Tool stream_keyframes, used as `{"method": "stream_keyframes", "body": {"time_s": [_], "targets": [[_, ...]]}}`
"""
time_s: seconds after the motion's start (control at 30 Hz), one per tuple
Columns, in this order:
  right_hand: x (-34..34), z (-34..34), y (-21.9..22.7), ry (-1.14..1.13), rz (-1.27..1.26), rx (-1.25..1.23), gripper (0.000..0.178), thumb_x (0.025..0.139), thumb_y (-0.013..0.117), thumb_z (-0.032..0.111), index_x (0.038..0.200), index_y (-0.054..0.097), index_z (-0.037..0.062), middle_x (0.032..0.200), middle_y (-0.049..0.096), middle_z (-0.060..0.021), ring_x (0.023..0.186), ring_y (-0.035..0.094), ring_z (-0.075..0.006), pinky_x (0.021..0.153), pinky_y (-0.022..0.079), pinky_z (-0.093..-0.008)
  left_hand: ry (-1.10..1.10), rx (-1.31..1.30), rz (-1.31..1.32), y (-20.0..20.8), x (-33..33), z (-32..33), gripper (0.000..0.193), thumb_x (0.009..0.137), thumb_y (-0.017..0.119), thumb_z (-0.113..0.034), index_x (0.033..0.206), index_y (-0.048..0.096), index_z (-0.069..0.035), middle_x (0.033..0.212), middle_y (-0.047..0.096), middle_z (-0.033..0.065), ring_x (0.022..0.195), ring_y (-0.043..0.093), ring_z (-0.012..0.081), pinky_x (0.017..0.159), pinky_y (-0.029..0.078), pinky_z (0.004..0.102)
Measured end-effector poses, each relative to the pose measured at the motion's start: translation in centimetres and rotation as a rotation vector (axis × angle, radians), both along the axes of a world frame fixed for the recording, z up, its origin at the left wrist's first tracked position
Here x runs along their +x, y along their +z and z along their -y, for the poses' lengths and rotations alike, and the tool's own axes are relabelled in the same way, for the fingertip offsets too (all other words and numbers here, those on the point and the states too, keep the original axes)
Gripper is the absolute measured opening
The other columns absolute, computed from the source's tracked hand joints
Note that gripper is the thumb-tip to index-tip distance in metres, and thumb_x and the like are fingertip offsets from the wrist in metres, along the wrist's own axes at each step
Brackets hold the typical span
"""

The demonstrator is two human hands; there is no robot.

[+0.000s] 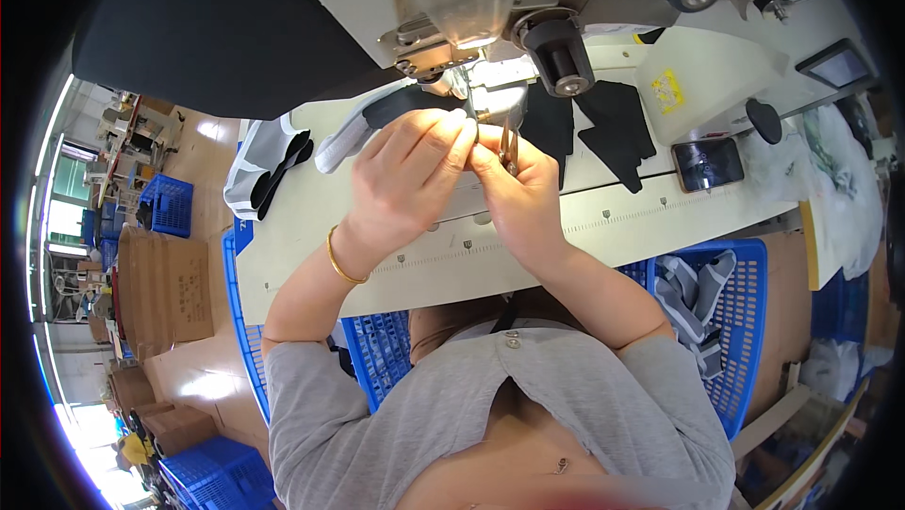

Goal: Sewing and trimming shoe upper components using an industrial sewing machine.

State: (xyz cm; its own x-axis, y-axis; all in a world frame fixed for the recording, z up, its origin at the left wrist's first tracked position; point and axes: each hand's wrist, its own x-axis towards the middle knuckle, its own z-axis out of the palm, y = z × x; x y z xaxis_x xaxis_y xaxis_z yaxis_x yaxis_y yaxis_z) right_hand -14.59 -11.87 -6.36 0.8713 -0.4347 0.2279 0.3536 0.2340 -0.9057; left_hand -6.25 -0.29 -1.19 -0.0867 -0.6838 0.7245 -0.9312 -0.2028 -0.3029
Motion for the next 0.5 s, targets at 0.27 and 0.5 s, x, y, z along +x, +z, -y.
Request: {"method": "stream_keyframes", "body": {"time_s": [0.27,0.5], "targets": [[-0.1,-0.4,1.2,0.043,-0.023,0.091,0.016,0.096,0.055,0.006,0.101,0.067,-0.0033,0.087,0.071,-0.0052,0.081,0.062,-0.0065,0.073,0.050,-0.0230,-0.001,-0.018,-0.027,-0.1,0.9,0.1,0.036,0.060,0.067,-0.007,0.094,0.068,0.004,0.095,0.066,0.0107,0.087,0.065,0.0240,0.075,0.057,0.0346],[0.7,-0.1,1.2,0.032,-0.025,0.066,0.017,0.096,0.057,0.007,0.101,0.068,-0.0042,0.079,0.069,-0.0041,0.073,0.064,-0.0078,0.064,0.051,-0.0226,-0.016,-0.030,-0.023,-0.3,1.6,0.0,0.039,0.059,0.071,-0.009,0.097,0.067,0.002,0.094,0.066,0.0103,0.086,0.066,0.0246,0.073,0.056,0.0354]]}}
